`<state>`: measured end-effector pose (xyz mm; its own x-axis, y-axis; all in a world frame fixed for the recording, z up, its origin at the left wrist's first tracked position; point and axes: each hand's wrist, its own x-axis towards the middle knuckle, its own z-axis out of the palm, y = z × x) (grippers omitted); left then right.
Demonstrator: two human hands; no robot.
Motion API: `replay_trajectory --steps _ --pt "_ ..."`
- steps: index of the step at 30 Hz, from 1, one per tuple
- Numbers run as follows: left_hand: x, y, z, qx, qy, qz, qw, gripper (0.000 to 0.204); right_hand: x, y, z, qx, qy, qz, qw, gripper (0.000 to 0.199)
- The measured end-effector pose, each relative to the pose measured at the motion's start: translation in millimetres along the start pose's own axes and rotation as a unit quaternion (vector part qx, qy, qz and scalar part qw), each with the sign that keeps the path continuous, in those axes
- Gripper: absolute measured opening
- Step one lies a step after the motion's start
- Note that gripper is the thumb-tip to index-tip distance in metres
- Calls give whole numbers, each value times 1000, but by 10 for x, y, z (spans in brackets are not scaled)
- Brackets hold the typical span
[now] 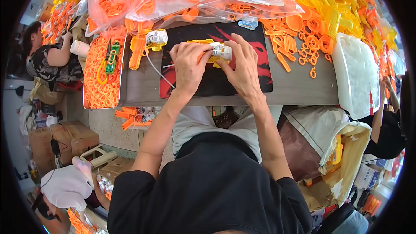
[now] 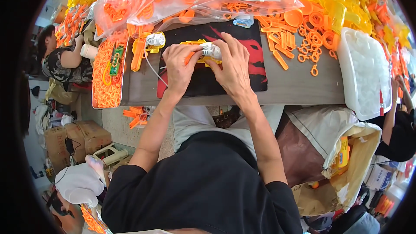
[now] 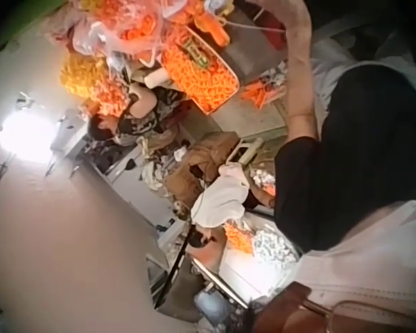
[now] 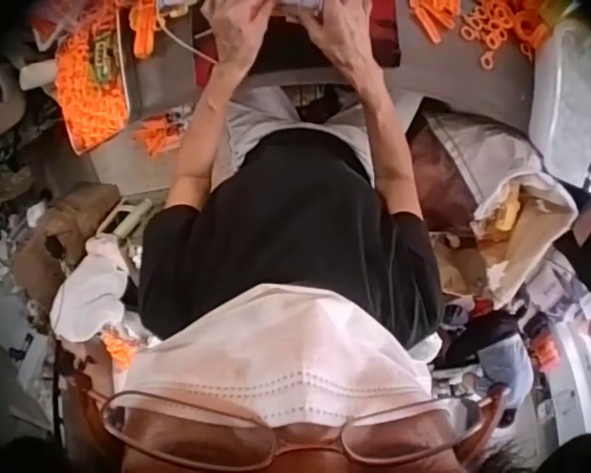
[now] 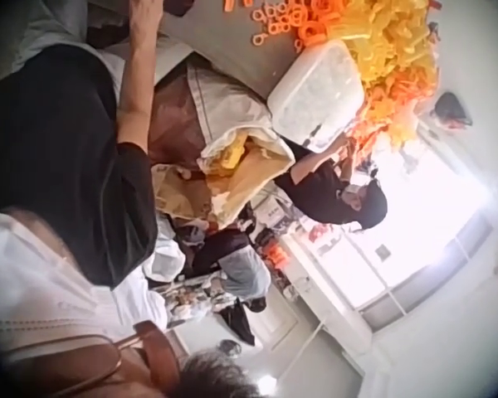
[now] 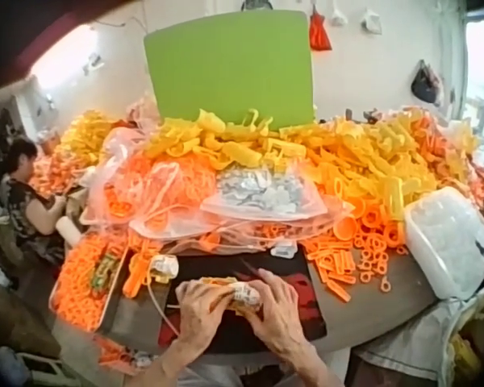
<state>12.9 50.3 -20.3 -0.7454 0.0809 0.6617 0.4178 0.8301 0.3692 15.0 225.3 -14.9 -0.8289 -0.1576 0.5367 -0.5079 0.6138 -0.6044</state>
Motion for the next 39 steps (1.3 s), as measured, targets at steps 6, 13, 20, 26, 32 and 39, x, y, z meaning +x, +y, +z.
replay_trajectory --steps 6,13,20,26,32,39 --pt "313 -59 -26 -14 -92 99 991 15 -10 184 81 6 -49 27 998 45" --pt "417 -123 -61 16 -141 166 976 15 -14 154 117 -1 -45 10 999 40" --pt "326 -87 -10 -40 -129 83 987 13 -47 175 132 -3 -37 -5 999 34" --pt "273 -132 72 -96 -125 29 987 10 -43 160 142 27 -27 30 999 35" --pt "310 -74 19 -47 -109 74 990 9 -34 177 124 1 -37 5 999 35" --pt "334 -5 5 31 -106 125 986 11 -40 131 120 -38 -35 -21 998 35"
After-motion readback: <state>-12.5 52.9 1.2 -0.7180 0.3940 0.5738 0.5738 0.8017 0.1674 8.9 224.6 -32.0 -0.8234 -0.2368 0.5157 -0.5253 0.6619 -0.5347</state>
